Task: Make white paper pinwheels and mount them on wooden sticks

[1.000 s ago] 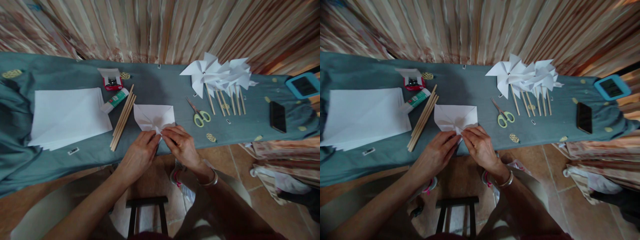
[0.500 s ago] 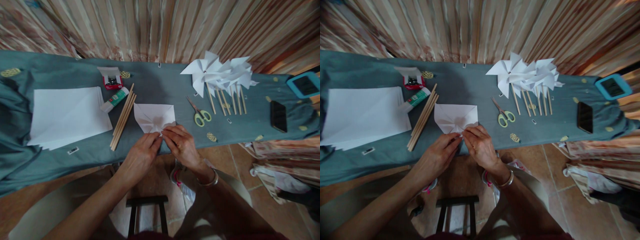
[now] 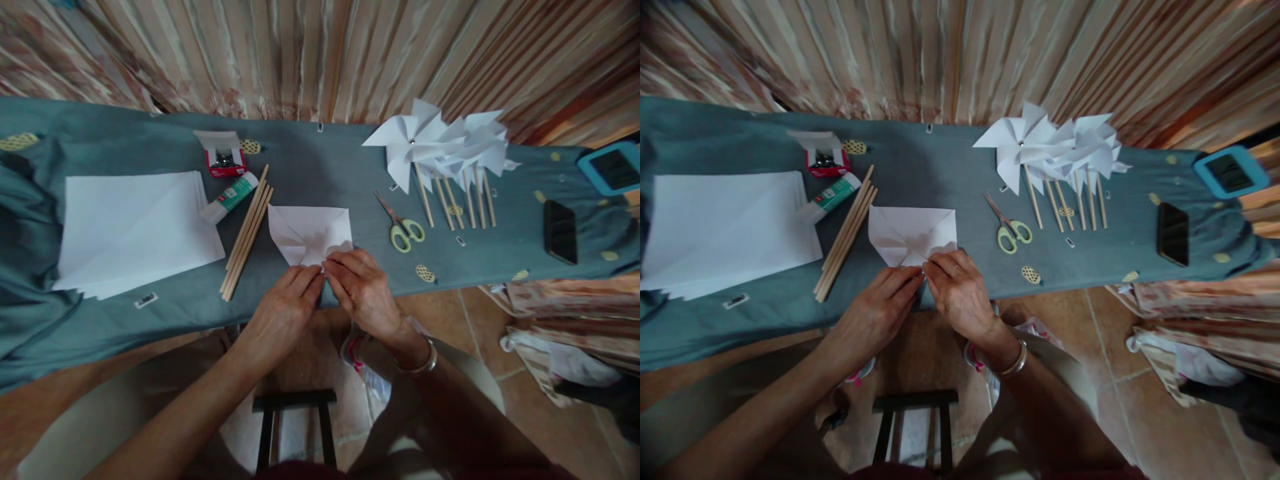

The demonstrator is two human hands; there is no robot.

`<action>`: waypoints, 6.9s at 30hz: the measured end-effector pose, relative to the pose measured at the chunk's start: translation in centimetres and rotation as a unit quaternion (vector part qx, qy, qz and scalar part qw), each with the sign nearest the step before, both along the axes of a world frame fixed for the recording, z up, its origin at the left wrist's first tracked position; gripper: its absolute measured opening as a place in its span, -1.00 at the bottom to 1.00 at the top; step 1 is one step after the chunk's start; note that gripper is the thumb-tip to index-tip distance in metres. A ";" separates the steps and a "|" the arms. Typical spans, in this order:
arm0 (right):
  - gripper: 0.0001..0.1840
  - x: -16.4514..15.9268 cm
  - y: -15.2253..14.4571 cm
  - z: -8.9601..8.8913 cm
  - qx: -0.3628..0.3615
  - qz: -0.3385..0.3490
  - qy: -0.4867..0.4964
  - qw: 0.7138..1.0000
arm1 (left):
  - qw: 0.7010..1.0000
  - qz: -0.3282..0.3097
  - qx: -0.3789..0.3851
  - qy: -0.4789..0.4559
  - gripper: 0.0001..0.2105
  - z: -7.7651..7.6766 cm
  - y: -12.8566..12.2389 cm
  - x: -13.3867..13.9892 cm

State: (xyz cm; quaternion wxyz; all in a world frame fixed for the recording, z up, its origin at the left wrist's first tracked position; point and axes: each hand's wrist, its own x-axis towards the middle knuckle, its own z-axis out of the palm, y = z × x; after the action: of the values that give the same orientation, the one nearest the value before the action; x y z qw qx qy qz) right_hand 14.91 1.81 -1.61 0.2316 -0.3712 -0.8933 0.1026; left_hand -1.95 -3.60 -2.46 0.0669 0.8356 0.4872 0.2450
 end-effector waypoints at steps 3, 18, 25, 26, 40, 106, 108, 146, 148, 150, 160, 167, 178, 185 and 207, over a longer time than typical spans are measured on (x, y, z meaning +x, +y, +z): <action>-0.69 0.0 0.0 -0.1 0.008 -0.004 -0.003 1.000 | 1.000 0.000 0.004 -0.002 -0.74 -0.1 0.0 0.0; -0.70 0.2 0.0 -0.2 0.031 -0.006 0.006 0.999 | 0.999 -0.009 0.008 -0.035 -0.73 -0.6 0.0 -0.3; -0.70 0.2 -0.1 -0.2 0.027 -0.005 0.006 1.000 | 1.000 -0.008 0.010 -0.018 -0.72 -0.2 -0.1 -0.4; -0.70 0.2 -0.1 -0.2 0.024 -0.005 0.006 1.000 | 1.000 -0.008 0.009 -0.014 -0.72 -0.1 -0.1 -0.4; -0.70 0.2 0.2 -0.2 -0.005 0.016 -0.003 1.000 | 1.000 -0.005 0.010 -0.008 -0.73 0.1 0.0 -0.4; -0.63 2.0 4.6 -1.2 -0.001 -0.138 0.062 0.989 | 1.000 0.009 0.013 -0.021 -0.78 -0.3 0.3 -0.6; -0.60 2.4 5.1 -1.8 -0.002 -0.143 0.058 0.988 | 0.999 0.009 0.014 -0.028 -0.76 -0.1 0.3 -0.6; -0.43 0.2 7.8 -1.3 -0.094 -0.049 0.049 0.993 | 0.999 -0.033 0.003 0.020 -0.83 1.1 -1.8 0.3; -0.43 -0.3 8.0 -1.2 -0.093 -0.042 0.044 0.994 | 0.999 -0.032 -0.003 0.026 -0.83 1.0 -1.6 0.3; -0.45 -0.3 7.9 -0.9 -0.094 -0.045 0.045 0.994 | 0.999 -0.028 -0.006 0.034 -0.83 1.0 -1.5 0.1; -0.57 3.8 4.5 -0.1 -0.217 -0.094 0.116 0.965 | 1.000 -0.007 0.010 0.004 -0.85 1.5 -2.0 -2.8; -0.60 4.3 1.3 1.0 -0.105 -0.079 0.115 0.985 | 0.976 0.150 -0.117 -0.110 -0.60 1.8 -1.5 -4.4; -0.43 0.1 -0.6 0.1 -0.139 0.089 0.030 0.986 | 0.847 0.197 -0.321 -0.375 -0.38 1.2 -0.3 -2.2; -0.39 -0.5 -0.2 -0.5 -0.143 0.089 0.012 0.986 | 0.806 0.214 -0.367 -0.413 -0.38 1.8 0.2 -1.7; -0.36 -0.6 -0.3 -0.3 -0.140 0.083 -0.023 0.986 | 0.749 0.236 -0.386 -0.485 -0.15 1.5 1.2 -0.4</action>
State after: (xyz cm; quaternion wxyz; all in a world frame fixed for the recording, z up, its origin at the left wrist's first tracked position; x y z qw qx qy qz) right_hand 14.30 1.54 -1.95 0.1469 -0.3268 -0.9030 0.2371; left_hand -2.38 -2.39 -0.95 0.5506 0.3661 0.6240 0.4164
